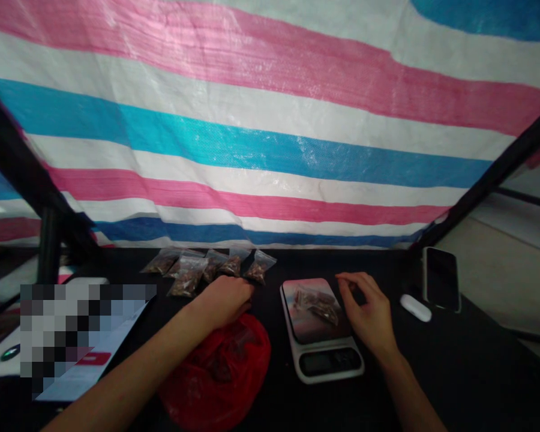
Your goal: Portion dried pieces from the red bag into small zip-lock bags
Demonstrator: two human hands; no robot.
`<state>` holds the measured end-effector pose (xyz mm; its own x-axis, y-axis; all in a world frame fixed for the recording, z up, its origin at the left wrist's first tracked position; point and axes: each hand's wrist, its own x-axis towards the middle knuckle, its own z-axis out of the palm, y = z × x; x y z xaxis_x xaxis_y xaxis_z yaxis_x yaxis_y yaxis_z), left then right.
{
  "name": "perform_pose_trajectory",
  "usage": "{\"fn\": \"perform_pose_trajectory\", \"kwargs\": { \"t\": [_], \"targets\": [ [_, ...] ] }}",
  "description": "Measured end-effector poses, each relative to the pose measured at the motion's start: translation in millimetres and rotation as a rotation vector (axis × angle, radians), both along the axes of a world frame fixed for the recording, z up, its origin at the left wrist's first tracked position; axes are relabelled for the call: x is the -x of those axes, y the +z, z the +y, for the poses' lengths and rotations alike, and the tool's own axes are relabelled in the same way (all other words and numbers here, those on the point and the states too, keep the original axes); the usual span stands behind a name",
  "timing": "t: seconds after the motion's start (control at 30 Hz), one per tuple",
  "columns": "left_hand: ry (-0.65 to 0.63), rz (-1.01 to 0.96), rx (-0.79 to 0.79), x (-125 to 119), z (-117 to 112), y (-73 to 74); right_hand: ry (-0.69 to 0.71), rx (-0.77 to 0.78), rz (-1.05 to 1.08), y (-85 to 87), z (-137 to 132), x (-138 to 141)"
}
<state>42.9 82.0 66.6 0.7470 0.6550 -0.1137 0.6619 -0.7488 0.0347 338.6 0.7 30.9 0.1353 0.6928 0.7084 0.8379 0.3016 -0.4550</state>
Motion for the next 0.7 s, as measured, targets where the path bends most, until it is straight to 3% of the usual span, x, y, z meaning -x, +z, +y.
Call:
{"fn": "perform_pose_trajectory", "kwargs": {
  "t": [0.37,0.53,0.7],
  "targets": [
    [-0.025,-0.092,-0.005,-16,9,-9.1,0.015,0.045,-0.01,-5.0,1,2],
    [-0.063,-0.267,0.007,-18,10,5.9,0.084,0.111,-0.027,0.6,-4,6],
    [-0.043,-0.373,0.074,18,-17,25.3,0.156,0.169,-0.052,5.2,-9,12]
  ]
}}
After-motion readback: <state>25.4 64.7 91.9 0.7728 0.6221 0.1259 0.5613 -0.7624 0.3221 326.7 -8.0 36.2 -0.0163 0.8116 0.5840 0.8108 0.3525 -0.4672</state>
